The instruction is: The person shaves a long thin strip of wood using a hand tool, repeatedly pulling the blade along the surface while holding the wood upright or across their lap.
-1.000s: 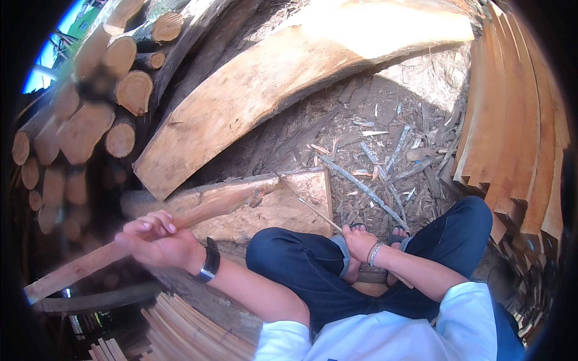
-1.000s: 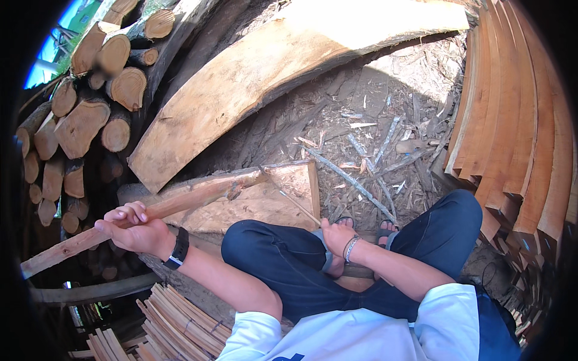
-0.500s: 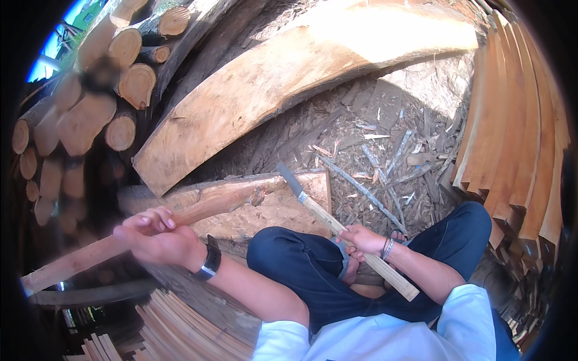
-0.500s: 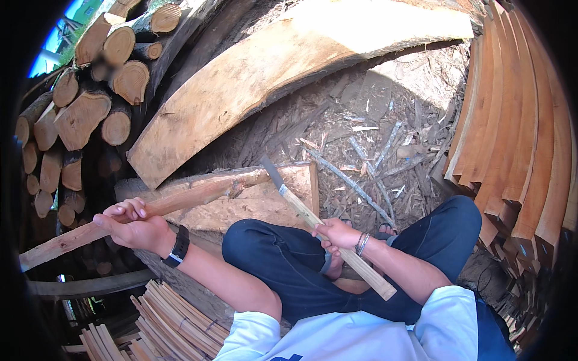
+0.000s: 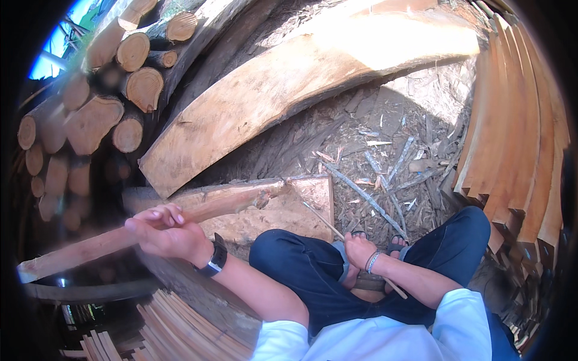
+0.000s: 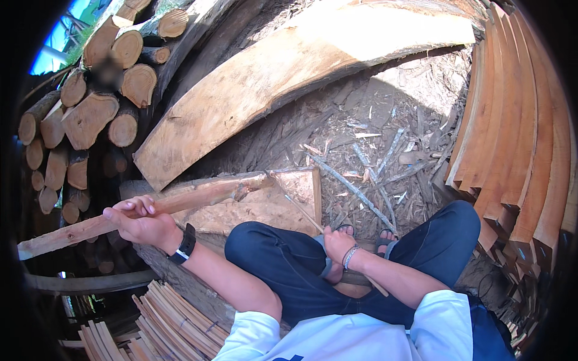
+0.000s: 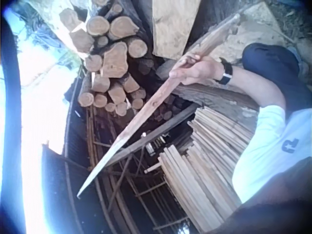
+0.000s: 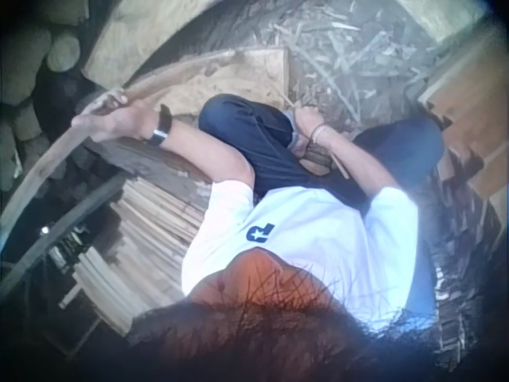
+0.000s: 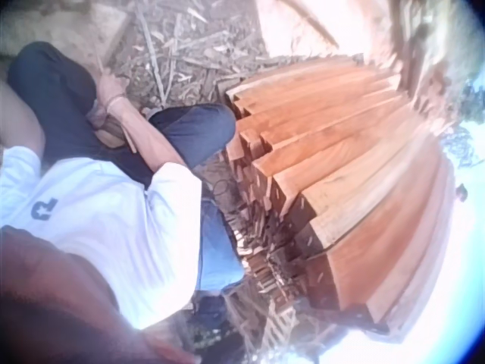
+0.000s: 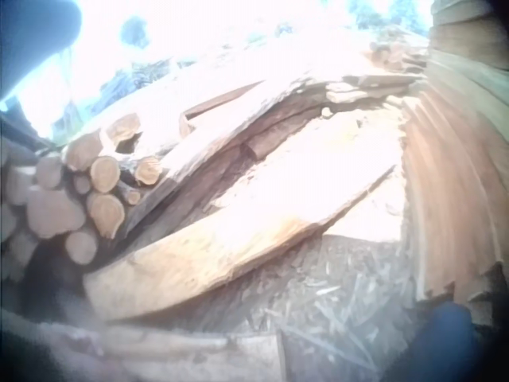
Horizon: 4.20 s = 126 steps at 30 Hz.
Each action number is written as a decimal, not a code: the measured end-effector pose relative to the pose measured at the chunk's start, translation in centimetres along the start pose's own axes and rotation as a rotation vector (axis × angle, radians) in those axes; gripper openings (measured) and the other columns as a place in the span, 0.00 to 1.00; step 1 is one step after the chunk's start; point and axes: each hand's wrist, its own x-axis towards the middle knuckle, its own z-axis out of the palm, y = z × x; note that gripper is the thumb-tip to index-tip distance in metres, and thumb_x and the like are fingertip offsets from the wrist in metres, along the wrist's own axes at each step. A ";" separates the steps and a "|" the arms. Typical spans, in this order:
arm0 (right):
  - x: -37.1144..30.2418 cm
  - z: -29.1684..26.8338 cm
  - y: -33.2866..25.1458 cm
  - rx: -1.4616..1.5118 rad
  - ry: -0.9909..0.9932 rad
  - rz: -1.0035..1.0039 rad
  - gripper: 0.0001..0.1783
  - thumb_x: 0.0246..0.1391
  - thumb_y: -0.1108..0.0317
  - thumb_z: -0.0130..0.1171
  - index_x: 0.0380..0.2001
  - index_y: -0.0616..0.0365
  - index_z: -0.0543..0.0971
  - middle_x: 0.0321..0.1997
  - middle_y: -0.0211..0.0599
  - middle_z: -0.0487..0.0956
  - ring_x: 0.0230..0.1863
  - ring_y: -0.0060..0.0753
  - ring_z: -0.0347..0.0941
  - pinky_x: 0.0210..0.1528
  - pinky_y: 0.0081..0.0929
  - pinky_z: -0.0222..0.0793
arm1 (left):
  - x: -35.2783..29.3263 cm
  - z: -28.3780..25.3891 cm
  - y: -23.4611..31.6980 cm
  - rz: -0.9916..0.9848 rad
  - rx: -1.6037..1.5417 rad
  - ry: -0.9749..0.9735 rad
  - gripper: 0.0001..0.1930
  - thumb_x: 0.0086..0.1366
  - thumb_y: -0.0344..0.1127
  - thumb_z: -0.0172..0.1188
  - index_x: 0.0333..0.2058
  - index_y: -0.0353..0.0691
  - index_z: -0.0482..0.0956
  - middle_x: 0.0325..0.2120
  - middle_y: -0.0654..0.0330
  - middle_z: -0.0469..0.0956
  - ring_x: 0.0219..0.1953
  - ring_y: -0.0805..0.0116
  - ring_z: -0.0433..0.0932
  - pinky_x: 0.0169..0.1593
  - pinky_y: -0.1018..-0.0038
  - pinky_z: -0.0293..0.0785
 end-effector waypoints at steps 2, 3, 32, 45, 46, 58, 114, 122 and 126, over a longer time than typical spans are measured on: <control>0.6 -0.7 -0.6 0.063 -0.018 0.007 0.15 0.57 0.63 0.46 0.32 0.69 0.68 0.19 0.55 0.75 0.28 0.58 0.75 0.34 0.50 0.70 | 0.3 -0.3 -0.2 0.005 0.015 0.004 0.25 0.65 0.56 0.47 0.19 0.42 0.63 0.10 0.66 0.56 0.11 0.76 0.56 0.16 0.82 0.52; 1.0 -4.0 -2.2 0.204 -0.103 0.036 0.15 0.57 0.63 0.46 0.31 0.68 0.68 0.19 0.55 0.75 0.28 0.58 0.75 0.34 0.50 0.70 | 0.5 -1.2 -0.1 0.011 0.040 0.016 0.25 0.65 0.57 0.47 0.19 0.43 0.63 0.10 0.66 0.56 0.11 0.76 0.56 0.16 0.82 0.52; 1.3 -6.2 -3.6 0.483 -0.037 0.082 0.14 0.57 0.61 0.46 0.33 0.63 0.68 0.17 0.54 0.74 0.23 0.61 0.73 0.31 0.56 0.65 | 0.6 -1.3 0.3 -0.009 0.035 0.016 0.25 0.64 0.58 0.48 0.21 0.40 0.63 0.10 0.65 0.55 0.10 0.78 0.54 0.15 0.83 0.49; 0.9 -5.3 -2.7 0.279 -0.154 0.024 0.16 0.57 0.63 0.45 0.30 0.70 0.68 0.21 0.64 0.74 0.28 0.66 0.73 0.32 0.54 0.70 | 0.4 -1.7 0.0 -0.013 0.036 0.002 0.24 0.65 0.57 0.48 0.21 0.41 0.63 0.10 0.66 0.57 0.10 0.79 0.55 0.15 0.83 0.51; 1.1 -6.1 -3.2 0.322 -0.171 0.030 0.16 0.58 0.63 0.44 0.30 0.70 0.68 0.21 0.65 0.74 0.28 0.67 0.73 0.33 0.55 0.69 | 0.5 -2.1 0.1 -0.015 0.042 0.004 0.24 0.65 0.57 0.48 0.21 0.42 0.63 0.10 0.67 0.56 0.10 0.80 0.55 0.15 0.83 0.52; 3.6 -3.9 -1.3 1.109 -0.632 0.344 0.15 0.63 0.56 0.40 0.36 0.58 0.65 0.13 0.32 0.64 0.09 0.24 0.61 0.09 0.25 0.59 | 2.4 -0.9 -1.2 -0.014 -0.157 -0.287 0.23 0.64 0.55 0.50 0.22 0.40 0.64 0.11 0.69 0.57 0.11 0.82 0.55 0.14 0.84 0.53; 1.1 -7.3 -0.9 1.026 -0.547 0.359 0.14 0.60 0.62 0.45 0.40 0.64 0.70 0.21 0.41 0.76 0.16 0.33 0.72 0.19 0.28 0.69 | 5.8 2.3 -4.9 0.419 0.380 -0.023 0.21 0.68 0.46 0.44 0.21 0.36 0.65 0.11 0.51 0.63 0.14 0.50 0.67 0.18 0.65 0.59; -3.9 -9.2 -0.9 0.940 -0.637 0.402 0.20 0.60 0.62 0.48 0.53 0.59 0.63 0.27 0.35 0.76 0.18 0.25 0.70 0.20 0.22 0.69 | 6.1 0.1 -4.6 0.402 0.407 0.043 0.21 0.68 0.46 0.45 0.22 0.35 0.66 0.10 0.55 0.62 0.12 0.59 0.65 0.18 0.69 0.59; -4.2 -11.0 1.5 0.516 -0.621 0.300 0.26 0.57 0.63 0.52 0.55 0.62 0.60 0.22 0.35 0.76 0.20 0.22 0.74 0.24 0.24 0.73 | 5.2 -0.7 -4.6 0.393 0.382 0.104 0.22 0.69 0.47 0.43 0.26 0.32 0.70 0.11 0.56 0.64 0.13 0.63 0.66 0.19 0.72 0.60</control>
